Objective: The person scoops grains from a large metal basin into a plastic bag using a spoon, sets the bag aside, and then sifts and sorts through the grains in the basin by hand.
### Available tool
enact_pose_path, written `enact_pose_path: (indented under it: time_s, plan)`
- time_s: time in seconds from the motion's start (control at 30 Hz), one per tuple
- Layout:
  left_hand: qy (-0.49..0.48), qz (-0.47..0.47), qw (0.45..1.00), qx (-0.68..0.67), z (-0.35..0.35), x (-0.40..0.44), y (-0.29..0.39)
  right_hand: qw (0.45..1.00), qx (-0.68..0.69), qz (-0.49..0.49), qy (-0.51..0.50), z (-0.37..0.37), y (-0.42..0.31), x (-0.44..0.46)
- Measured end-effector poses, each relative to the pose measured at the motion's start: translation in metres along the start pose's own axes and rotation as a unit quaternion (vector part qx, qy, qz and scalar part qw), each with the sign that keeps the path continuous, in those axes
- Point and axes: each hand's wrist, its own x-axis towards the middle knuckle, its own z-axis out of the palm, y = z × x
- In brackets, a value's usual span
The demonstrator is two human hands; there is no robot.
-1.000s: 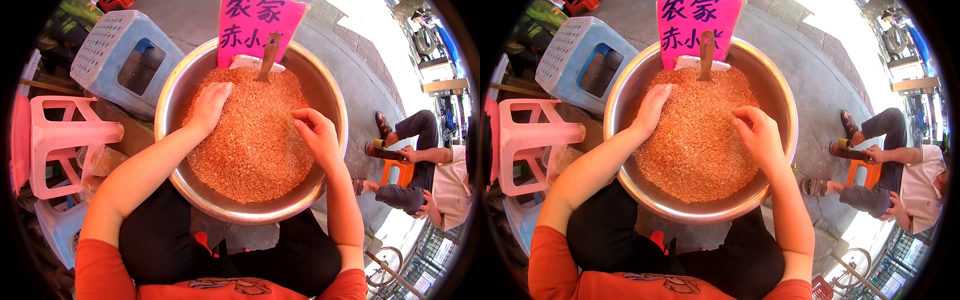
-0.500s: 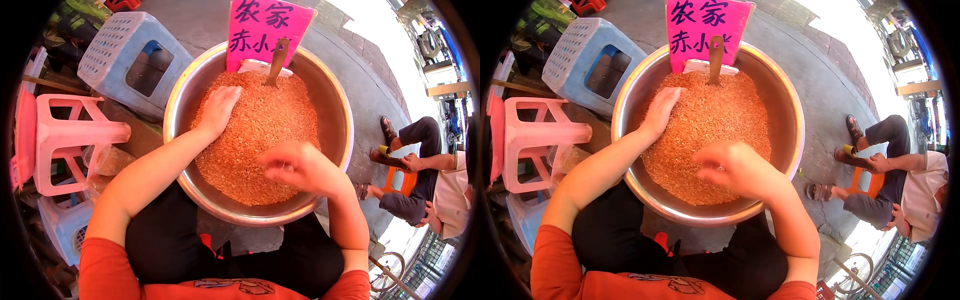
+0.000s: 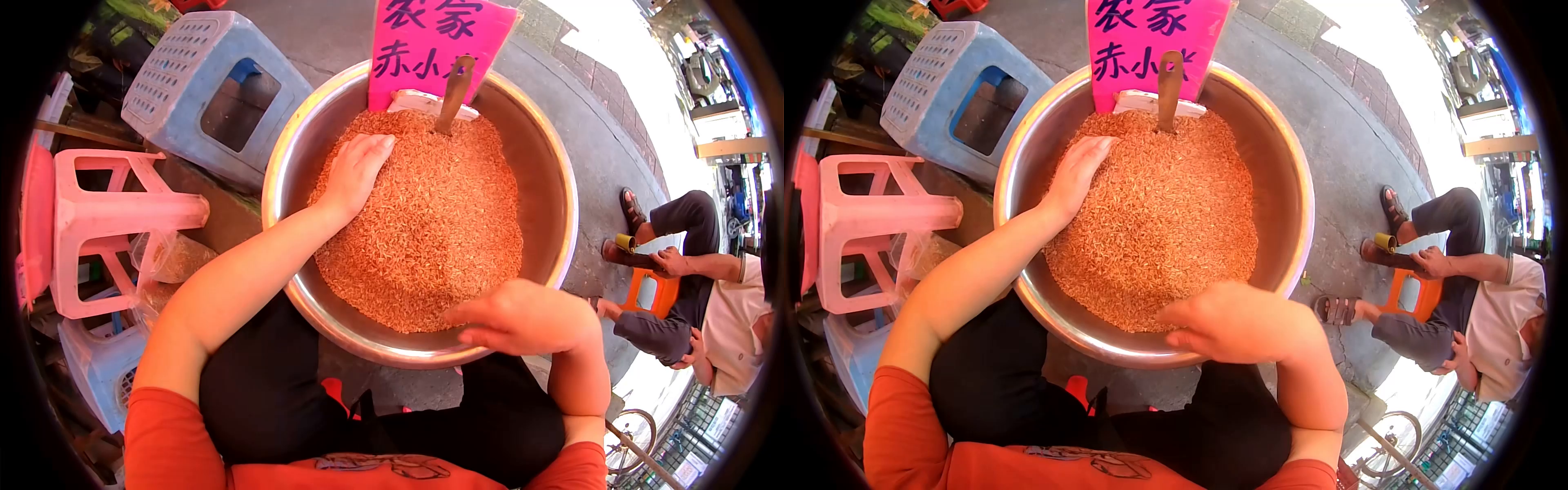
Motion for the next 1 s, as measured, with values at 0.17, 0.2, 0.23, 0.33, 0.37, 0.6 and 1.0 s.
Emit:
enact_pose_path:
  time_s: [0.17,0.2,0.23,0.33,0.37,0.6,1.0]
  plan:
    - [0.001,-0.006,1.0,0.004,0.0,-0.001,0.003,0.999,0.0,-0.027,0.018,0.046,0.021,0.022]
    - [0.001,-0.011,1.0,0.0,0.0,-0.001,0.003,0.999,-0.03,-0.024,0.031,0.041,0.017,0.026]
    - [0.0,-0.014,1.0,-0.002,0.0,-0.001,0.003,0.997,-0.058,-0.02,0.045,0.036,0.014,0.03]
    - [-0.004,-0.017,1.0,-0.017,-0.001,0.0,0.003,0.989,-0.057,-0.025,0.137,0.018,0.013,0.04]
    - [-0.006,-0.019,1.0,-0.022,-0.001,0.0,0.001,0.985,-0.056,-0.022,0.161,0.013,0.011,0.041]
    - [-0.005,-0.014,0.999,-0.039,0.0,0.002,-0.001,0.998,0.013,-0.06,-0.001,0.02,-0.007,0.015]
    - [-0.012,-0.013,0.998,-0.053,-0.003,0.002,0.0,0.987,0.032,-0.062,0.144,0.048,-0.007,0.07]
